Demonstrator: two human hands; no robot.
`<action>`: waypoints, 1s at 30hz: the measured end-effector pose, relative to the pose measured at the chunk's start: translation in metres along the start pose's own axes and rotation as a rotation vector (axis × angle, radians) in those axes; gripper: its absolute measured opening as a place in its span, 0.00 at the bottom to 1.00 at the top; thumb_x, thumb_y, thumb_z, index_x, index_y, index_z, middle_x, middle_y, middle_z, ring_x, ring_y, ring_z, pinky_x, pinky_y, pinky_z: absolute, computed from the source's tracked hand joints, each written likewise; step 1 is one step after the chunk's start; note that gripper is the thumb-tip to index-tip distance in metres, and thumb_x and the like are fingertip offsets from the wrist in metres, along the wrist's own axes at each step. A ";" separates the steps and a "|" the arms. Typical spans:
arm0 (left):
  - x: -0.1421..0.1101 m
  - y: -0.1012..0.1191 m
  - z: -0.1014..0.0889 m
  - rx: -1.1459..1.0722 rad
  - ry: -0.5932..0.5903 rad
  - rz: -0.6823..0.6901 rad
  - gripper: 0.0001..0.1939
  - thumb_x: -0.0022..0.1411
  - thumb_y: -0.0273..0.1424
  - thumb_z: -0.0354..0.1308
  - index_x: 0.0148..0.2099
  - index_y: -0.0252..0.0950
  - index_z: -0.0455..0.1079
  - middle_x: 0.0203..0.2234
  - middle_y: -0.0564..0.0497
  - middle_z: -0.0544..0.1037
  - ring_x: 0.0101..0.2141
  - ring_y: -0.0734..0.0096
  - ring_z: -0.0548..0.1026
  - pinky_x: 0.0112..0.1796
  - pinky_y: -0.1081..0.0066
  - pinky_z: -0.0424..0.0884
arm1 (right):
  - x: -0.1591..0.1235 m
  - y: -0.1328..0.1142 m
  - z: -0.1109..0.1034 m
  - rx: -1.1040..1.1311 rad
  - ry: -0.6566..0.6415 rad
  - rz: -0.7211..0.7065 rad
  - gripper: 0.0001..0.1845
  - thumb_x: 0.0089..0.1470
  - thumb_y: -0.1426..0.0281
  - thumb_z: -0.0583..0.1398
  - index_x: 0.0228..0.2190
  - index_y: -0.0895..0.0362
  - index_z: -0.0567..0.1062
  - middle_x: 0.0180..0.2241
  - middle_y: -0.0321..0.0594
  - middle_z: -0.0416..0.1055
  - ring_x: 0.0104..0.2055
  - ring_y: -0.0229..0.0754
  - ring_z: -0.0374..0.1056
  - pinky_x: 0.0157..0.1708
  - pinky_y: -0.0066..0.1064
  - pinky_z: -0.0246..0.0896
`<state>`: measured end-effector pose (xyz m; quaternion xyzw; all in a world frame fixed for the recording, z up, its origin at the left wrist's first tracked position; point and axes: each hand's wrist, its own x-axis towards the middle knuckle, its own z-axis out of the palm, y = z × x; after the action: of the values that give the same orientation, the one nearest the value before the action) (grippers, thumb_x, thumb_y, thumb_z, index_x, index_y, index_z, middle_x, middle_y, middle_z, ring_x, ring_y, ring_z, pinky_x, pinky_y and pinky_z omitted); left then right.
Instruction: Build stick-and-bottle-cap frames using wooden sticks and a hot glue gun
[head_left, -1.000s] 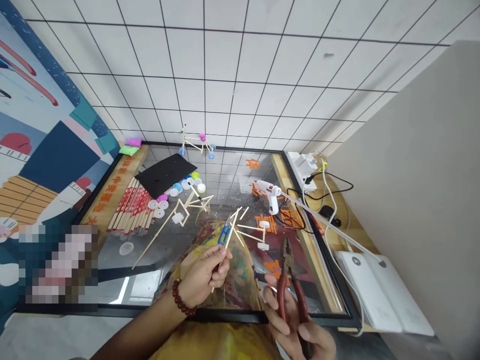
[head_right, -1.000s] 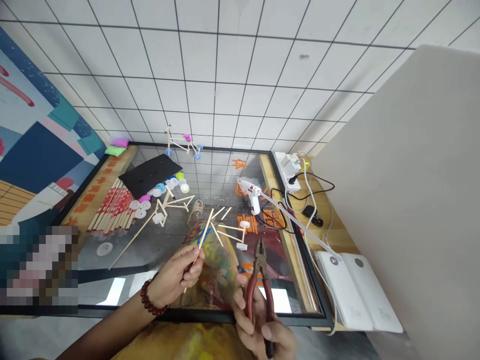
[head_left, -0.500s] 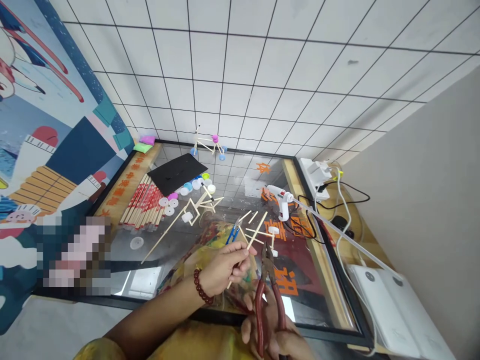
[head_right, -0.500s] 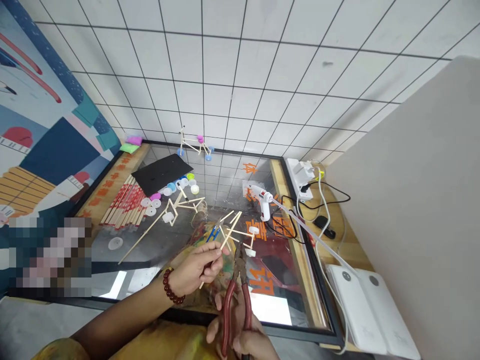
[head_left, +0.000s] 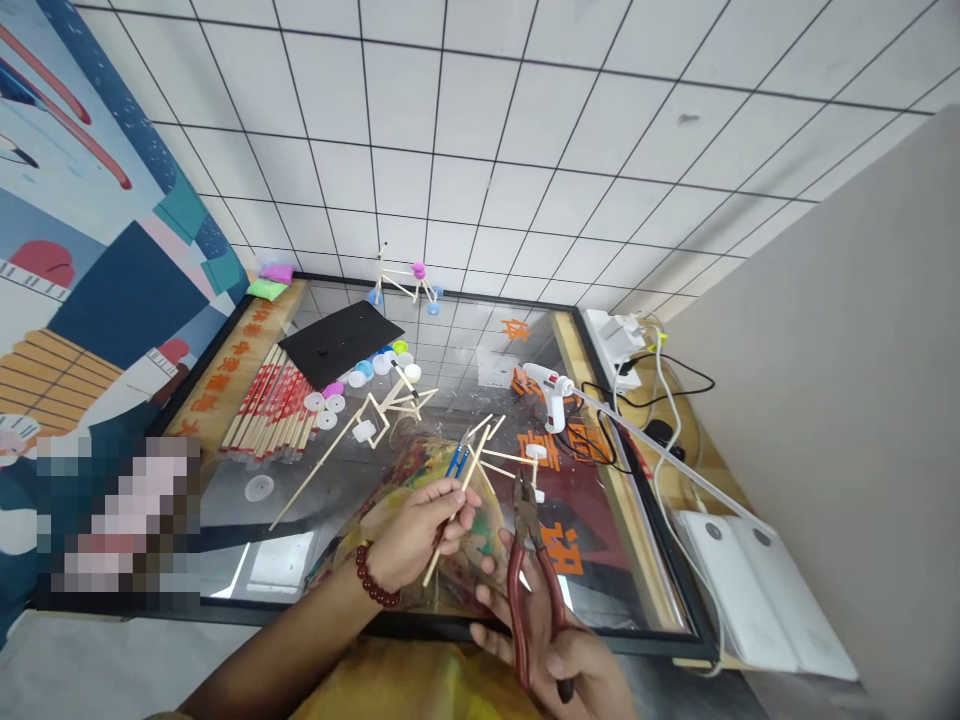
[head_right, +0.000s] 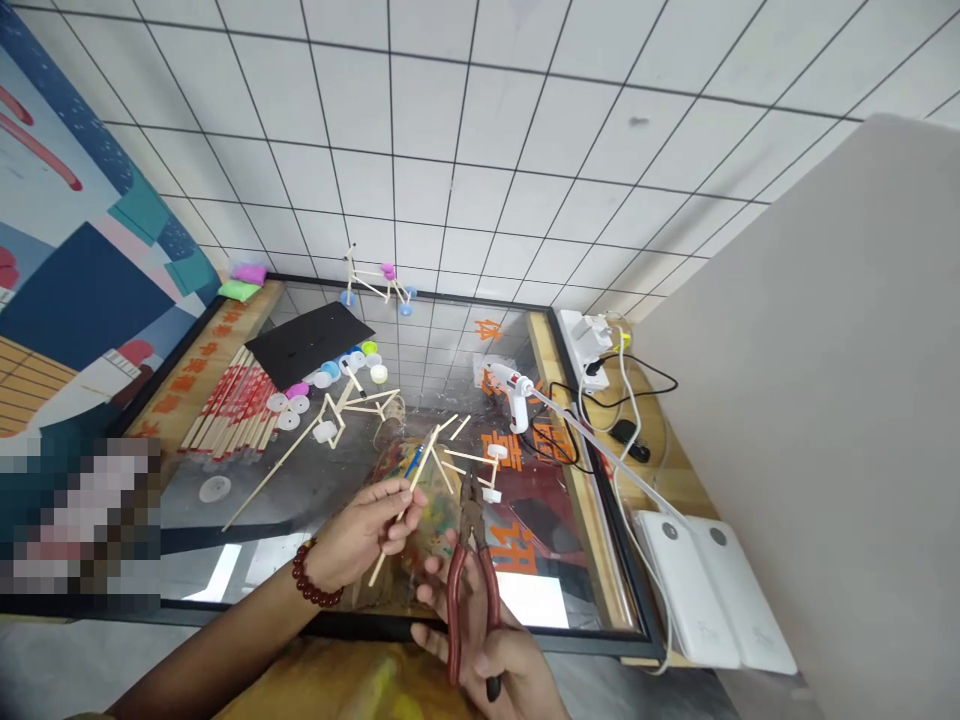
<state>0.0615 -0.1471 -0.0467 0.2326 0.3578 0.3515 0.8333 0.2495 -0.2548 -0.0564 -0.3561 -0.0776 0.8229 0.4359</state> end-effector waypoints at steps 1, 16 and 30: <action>0.000 0.002 -0.001 0.006 0.004 -0.002 0.19 0.55 0.42 0.67 0.39 0.31 0.70 0.23 0.55 0.68 0.18 0.87 0.55 0.18 0.79 0.44 | 0.000 -0.001 0.002 0.039 -0.008 0.019 0.42 0.26 0.76 0.59 0.48 0.41 0.74 0.45 0.34 0.76 0.48 0.51 0.69 0.43 0.43 0.66; -0.005 0.005 0.002 -0.018 0.067 -0.054 0.23 0.52 0.44 0.68 0.39 0.30 0.69 0.20 0.57 0.66 0.17 0.87 0.52 0.18 0.78 0.40 | -0.008 -0.005 0.010 -0.100 -0.018 0.074 0.31 0.35 0.81 0.61 0.45 0.51 0.75 0.36 0.38 0.74 0.43 0.46 0.73 0.54 0.43 0.64; -0.009 0.012 -0.004 0.235 0.030 -0.041 0.22 0.58 0.48 0.60 0.44 0.33 0.68 0.18 0.59 0.64 0.15 0.86 0.48 0.18 0.77 0.39 | -0.022 -0.030 -0.017 -1.002 0.027 -0.044 0.36 0.48 0.75 0.61 0.60 0.46 0.69 0.64 0.42 0.63 0.70 0.53 0.49 0.69 0.52 0.28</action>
<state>0.0490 -0.1453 -0.0376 0.3160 0.4135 0.2934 0.8019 0.2880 -0.2569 -0.0441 -0.5307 -0.4649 0.6705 0.2296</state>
